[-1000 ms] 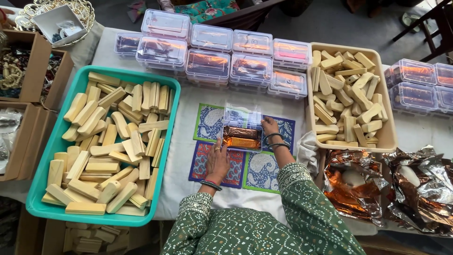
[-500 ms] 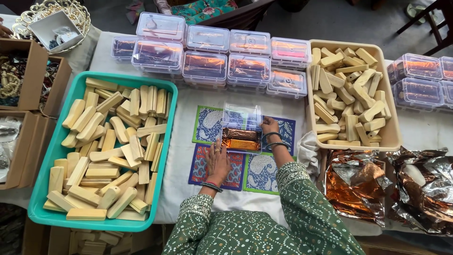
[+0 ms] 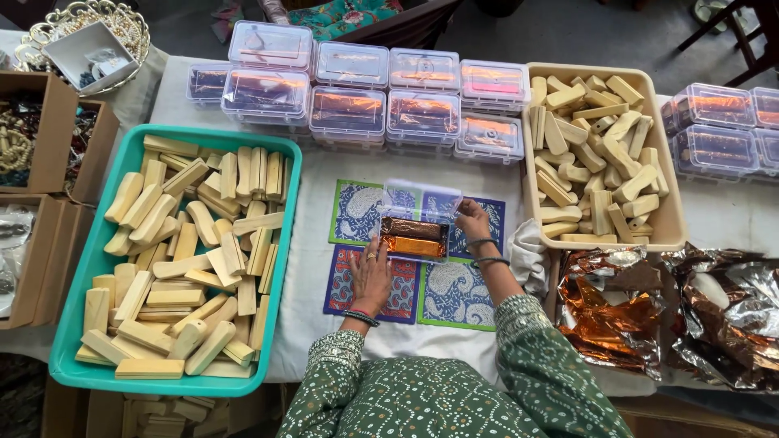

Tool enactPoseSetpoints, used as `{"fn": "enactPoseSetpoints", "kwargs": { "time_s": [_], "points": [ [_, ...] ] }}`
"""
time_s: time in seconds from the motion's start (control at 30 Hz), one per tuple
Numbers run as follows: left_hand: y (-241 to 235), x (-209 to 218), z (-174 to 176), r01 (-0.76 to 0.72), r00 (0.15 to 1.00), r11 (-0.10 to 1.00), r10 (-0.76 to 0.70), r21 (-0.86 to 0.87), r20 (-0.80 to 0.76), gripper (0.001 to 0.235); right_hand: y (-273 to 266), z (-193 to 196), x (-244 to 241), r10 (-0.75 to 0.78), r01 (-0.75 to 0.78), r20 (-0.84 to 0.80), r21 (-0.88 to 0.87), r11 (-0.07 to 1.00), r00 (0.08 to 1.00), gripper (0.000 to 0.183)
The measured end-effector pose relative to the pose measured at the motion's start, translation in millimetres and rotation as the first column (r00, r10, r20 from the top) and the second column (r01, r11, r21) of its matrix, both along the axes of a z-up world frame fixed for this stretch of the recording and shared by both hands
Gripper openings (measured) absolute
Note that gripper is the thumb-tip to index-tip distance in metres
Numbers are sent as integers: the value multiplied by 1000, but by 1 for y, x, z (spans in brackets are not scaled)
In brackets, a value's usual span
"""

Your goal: The person wraps small wooden blocks in copper foil, folds the edges neatly, and places the wrapped items into clear plastic containers. They also wipe the containers with a white cloth before stacking them.

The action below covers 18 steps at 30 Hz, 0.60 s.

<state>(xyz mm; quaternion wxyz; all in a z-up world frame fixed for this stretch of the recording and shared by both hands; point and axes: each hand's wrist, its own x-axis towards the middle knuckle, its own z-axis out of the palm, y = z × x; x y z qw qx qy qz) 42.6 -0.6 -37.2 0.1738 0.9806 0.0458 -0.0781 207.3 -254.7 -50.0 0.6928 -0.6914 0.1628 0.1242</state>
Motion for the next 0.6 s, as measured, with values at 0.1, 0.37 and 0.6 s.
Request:
{"fn": "enactPoseSetpoints", "kwargs": {
  "time_s": [0.1, 0.37, 0.6],
  "points": [
    [6, -6, -7, 42, 982, 984, -9, -172, 190, 61, -10, 10, -27, 98, -96, 95, -28, 995, 991, 53],
    [27, -8, 2, -180, 917, 654, 382, -734, 116, 53, -20, 11, -82, 424, -296, 222, -444, 846, 878, 58],
    [20, -9, 19, -52, 984, 856, 131, -514, 119, 51, 7, 32, -106, 238, -220, -1, -380, 898, 971, 41]
  ]
}}
